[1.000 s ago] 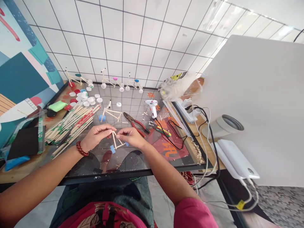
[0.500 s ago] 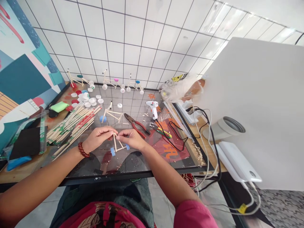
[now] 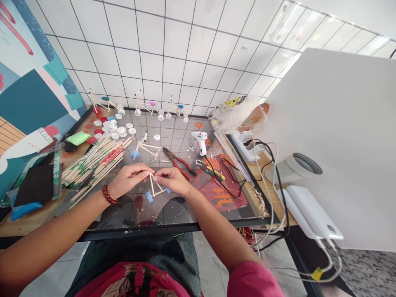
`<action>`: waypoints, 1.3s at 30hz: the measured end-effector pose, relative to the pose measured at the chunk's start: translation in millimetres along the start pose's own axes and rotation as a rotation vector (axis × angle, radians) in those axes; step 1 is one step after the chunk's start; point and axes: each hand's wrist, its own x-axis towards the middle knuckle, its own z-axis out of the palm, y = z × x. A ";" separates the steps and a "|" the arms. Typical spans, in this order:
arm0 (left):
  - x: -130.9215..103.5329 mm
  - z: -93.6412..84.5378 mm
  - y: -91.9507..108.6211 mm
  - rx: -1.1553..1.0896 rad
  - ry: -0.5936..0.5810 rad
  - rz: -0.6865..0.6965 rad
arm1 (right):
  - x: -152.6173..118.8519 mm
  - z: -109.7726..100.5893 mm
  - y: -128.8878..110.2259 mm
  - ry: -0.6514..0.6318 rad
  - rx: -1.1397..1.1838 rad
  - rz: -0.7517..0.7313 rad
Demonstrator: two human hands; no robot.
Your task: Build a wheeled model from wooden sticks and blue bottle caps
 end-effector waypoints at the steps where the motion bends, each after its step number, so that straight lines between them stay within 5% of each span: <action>1: 0.1 0.4 -0.8 0.001 0.002 0.005 | 0.0 0.0 -0.4 0.000 0.004 0.003; 39: -0.5 6.5 -5.1 -0.045 0.024 -0.153 | 0.5 1.7 1.7 0.001 -0.006 0.012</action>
